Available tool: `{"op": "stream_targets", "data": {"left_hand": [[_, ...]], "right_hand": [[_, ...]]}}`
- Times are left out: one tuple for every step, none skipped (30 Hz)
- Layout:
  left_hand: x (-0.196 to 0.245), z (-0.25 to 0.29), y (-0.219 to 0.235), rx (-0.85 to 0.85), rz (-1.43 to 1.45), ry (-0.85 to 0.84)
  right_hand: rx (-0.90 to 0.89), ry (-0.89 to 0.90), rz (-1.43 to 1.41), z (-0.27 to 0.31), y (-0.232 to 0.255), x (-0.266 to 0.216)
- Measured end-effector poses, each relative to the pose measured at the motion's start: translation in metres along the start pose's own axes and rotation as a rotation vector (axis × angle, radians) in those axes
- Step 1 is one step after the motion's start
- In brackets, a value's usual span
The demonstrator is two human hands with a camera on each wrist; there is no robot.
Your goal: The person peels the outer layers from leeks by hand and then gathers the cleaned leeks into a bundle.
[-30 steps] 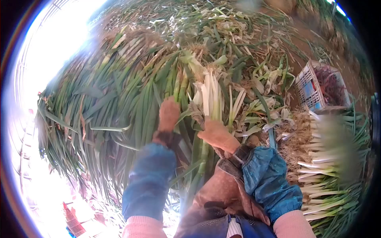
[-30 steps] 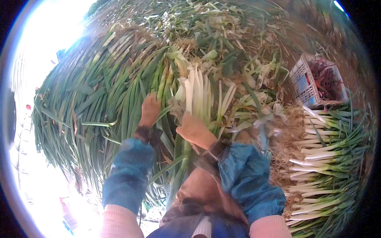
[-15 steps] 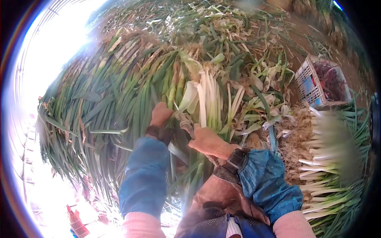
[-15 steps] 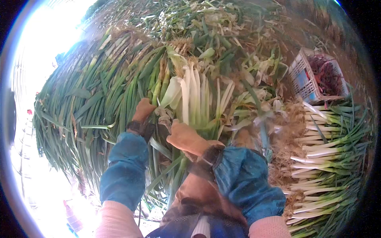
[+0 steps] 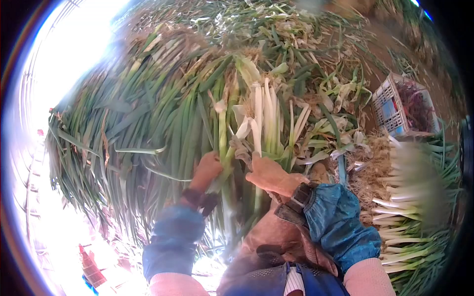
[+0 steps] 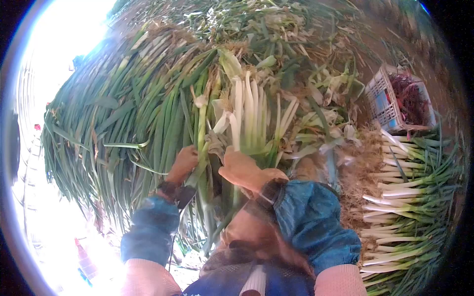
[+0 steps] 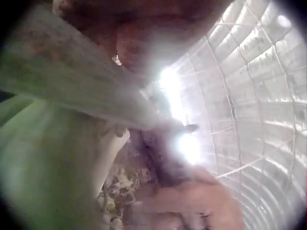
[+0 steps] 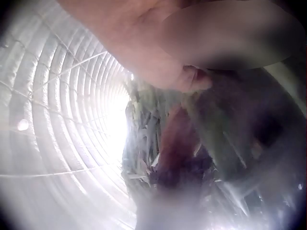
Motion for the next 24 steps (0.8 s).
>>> {"op": "stream_targets", "data": {"left_hand": [[0.001, -0.010, -0.006, 0.122, -0.099, -0.060], [0.002, -0.021, -0.007, 0.245, -0.198, -0.122], [0.002, -0.033, -0.008, 0.204, -0.157, -0.123], [0.002, -0.044, -0.007, 0.160, -0.118, -0.123], [0.001, -0.049, -0.006, 0.118, -0.079, -0.121], [0.003, -0.045, -0.003, 0.037, 0.171, -0.068], [0.014, -0.037, 0.005, -0.045, 0.418, -0.014], [0.023, -0.031, 0.007, -0.129, 0.665, 0.042], [0.021, -0.030, 0.008, -0.115, 0.772, 0.057], [0.020, -0.029, 0.008, -0.100, 0.880, 0.072], [0.019, -0.028, 0.009, -0.085, 0.988, 0.086], [0.020, -0.027, 0.009, -0.071, 1.065, 0.095], [0.021, -0.026, 0.008, -0.057, 1.141, 0.101], [0.022, -0.025, 0.008, -0.044, 1.216, 0.108], [0.025, -0.023, 0.008, -0.030, 1.231, 0.099], [0.028, -0.021, 0.007, -0.019, 1.246, 0.091], [0.031, -0.018, 0.007, -0.007, 1.259, 0.086], [0.025, -0.017, 0.004, -0.024, 1.279, 0.097], [0.020, -0.017, 0.000, -0.042, 1.299, 0.105], [0.015, -0.018, -0.002, -0.057, 1.319, 0.112], [0.017, -0.017, 0.000, -0.033, 1.227, 0.114], [0.020, -0.015, 0.002, -0.011, 1.135, 0.118], [0.024, -0.014, 0.005, 0.007, 1.042, 0.120], [0.030, -0.010, 0.005, -0.006, 0.993, 0.110]], "right_hand": [[0.015, 0.068, 0.069, -0.001, -0.003, -0.003], [0.002, 0.059, 0.062, -0.001, -0.005, 0.001], [-0.011, 0.050, 0.056, -0.001, -0.003, -0.001], [-0.057, -0.039, -0.031, 0.006, 0.010, -0.010], [-0.103, -0.126, -0.117, 0.011, 0.017, -0.015], [-0.082, -0.119, -0.112, 0.014, 0.020, -0.018], [-0.059, -0.112, -0.110, 0.017, 0.021, -0.019], [-0.038, -0.107, -0.108, 0.021, 0.023, -0.020], [-0.052, -0.108, -0.109, 0.024, 0.024, -0.022], [-0.067, -0.111, -0.110, 0.028, 0.026, -0.024], [-0.082, -0.112, -0.110, 0.032, 0.026, -0.026], [-0.101, -0.102, -0.099, 0.036, 0.026, -0.028], [-0.120, -0.091, -0.086, 0.039, 0.025, -0.031], [-0.139, -0.081, -0.076, 0.042, 0.024, -0.032], [-0.134, -0.081, -0.075, 0.043, 0.023, -0.032], [-0.129, -0.082, -0.076, 0.043, 0.021, -0.031], [-0.125, -0.084, -0.078, 0.044, 0.019, -0.031], [-0.132, -0.086, -0.088, 0.046, 0.020, -0.032], [-0.137, -0.088, -0.096, 0.048, 0.022, -0.033], [-0.142, -0.087, -0.102, 0.048, 0.024, -0.035], [-0.144, -0.096, -0.100, 0.048, 0.024, -0.033], [-0.146, -0.106, -0.100, 0.047, 0.022, -0.031], [-0.144, -0.118, -0.100, 0.045, 0.021, -0.028], [-0.116, -0.115, -0.100, 0.043, 0.022, -0.023]]}}
Point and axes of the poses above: each hand's wrist, its own z-axis away from the middle knuckle, its own y-axis out of the back of the hand, x = y × z, the point moved 6 cm from there along -z, towards the middle knuckle, and after that the axes turned 7 degrees about -y, right-handed, at the moved point
